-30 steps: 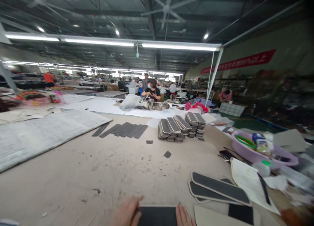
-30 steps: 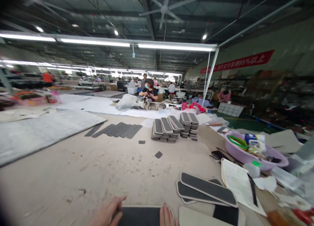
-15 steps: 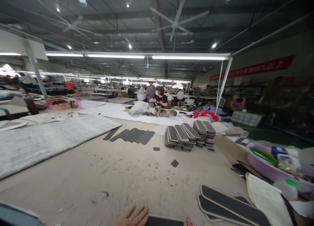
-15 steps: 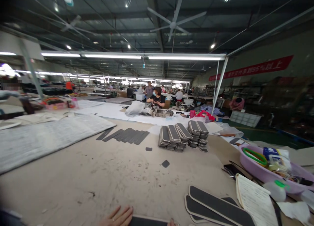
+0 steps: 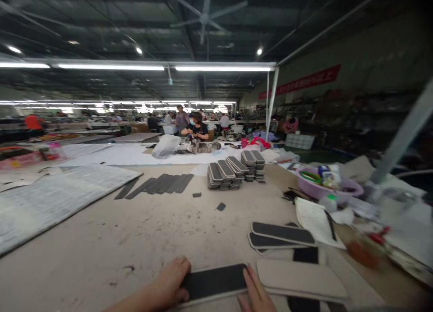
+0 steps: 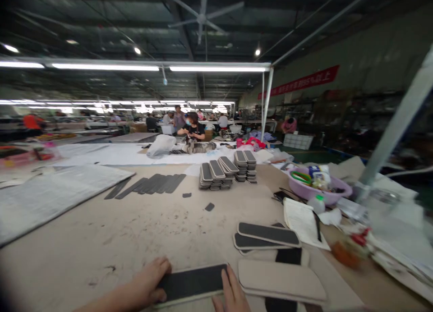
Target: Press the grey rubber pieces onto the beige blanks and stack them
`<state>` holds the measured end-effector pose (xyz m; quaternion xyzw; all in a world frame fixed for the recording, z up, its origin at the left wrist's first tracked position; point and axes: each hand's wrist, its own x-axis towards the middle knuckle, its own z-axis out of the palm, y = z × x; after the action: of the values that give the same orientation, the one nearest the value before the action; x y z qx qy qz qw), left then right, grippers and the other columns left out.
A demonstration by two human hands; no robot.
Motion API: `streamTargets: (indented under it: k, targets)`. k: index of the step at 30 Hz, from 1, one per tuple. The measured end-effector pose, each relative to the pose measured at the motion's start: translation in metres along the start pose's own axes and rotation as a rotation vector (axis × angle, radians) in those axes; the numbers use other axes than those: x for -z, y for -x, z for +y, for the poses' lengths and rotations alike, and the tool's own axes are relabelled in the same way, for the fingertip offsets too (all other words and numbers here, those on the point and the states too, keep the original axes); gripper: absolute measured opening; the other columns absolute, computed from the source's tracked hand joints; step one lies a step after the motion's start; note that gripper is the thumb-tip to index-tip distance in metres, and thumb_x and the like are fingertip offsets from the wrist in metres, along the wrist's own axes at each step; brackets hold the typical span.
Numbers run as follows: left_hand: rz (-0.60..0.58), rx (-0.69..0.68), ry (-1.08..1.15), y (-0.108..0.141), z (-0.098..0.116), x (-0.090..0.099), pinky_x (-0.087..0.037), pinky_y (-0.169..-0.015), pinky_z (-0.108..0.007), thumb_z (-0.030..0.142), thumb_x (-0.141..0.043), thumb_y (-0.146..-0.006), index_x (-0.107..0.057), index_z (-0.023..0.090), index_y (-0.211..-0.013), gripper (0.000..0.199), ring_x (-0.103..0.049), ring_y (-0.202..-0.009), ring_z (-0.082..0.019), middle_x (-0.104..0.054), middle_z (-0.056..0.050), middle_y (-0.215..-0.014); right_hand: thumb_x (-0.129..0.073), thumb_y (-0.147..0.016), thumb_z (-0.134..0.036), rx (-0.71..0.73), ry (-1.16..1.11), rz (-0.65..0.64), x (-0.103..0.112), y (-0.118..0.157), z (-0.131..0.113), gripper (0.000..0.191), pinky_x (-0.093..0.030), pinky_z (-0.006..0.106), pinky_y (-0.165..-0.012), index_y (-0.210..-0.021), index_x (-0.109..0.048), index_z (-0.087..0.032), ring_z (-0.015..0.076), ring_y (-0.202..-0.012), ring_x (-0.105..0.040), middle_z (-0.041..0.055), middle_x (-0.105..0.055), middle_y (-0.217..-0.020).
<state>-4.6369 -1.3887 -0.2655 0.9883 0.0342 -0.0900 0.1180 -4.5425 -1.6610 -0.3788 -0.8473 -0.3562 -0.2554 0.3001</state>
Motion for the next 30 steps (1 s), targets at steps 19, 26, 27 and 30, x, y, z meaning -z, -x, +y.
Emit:
streamTargets:
  k: [19, 26, 27, 30]
  targets:
    - [-0.034, -0.163, 0.679, -0.163, 0.116, 0.097, -0.043, -0.067, -0.026, 0.058, -0.053, -0.074, -0.058, 0.013, -0.095, 0.050, -0.060, -0.077, -0.019, -0.065, -0.004, -0.083, -0.050, -0.076, -0.020, -0.109, -0.195, -0.245, 0.033, 0.030, -0.018, 0.019, -0.045, 0.016, -0.055, -0.090, -0.063, -0.026, 0.0118, -0.062, -0.061, -0.0012, -0.065, -0.071]
    - [0.075, -0.267, 0.517, -0.229, 0.176, 0.028, -0.042, -0.086, -0.038, 0.057, -0.046, -0.078, -0.052, 0.006, -0.115, 0.063, -0.056, -0.104, -0.028, -0.059, -0.019, -0.109, -0.050, -0.073, -0.017, -0.142, -0.198, -0.263, 0.030, 0.032, -0.019, 0.029, -0.045, 0.018, -0.059, -0.098, -0.062, -0.025, 0.0130, -0.066, -0.061, 0.0000, -0.064, -0.075]
    - [0.083, -0.306, 0.485, -0.226, 0.181, 0.019, -0.038, -0.092, -0.039, 0.055, -0.050, -0.077, -0.052, 0.007, -0.116, 0.062, -0.052, -0.110, -0.029, -0.056, -0.019, -0.115, -0.050, -0.073, -0.017, -0.151, -0.214, -0.266, 0.034, 0.031, -0.021, 0.029, -0.045, 0.019, -0.061, -0.098, -0.062, -0.024, 0.0133, -0.068, -0.061, 0.0005, -0.064, -0.076]
    - [0.008, -0.466, 0.400, -0.204, 0.191, -0.006, -0.031, -0.102, -0.035, 0.053, -0.069, -0.062, -0.057, 0.014, -0.113, 0.065, -0.046, -0.117, -0.028, -0.054, -0.014, -0.121, -0.047, -0.077, -0.016, -0.195, -0.280, -0.275, 0.049, 0.026, -0.026, 0.028, -0.047, 0.020, -0.066, -0.100, -0.061, -0.024, 0.0135, -0.073, -0.060, 0.0010, -0.064, -0.080]
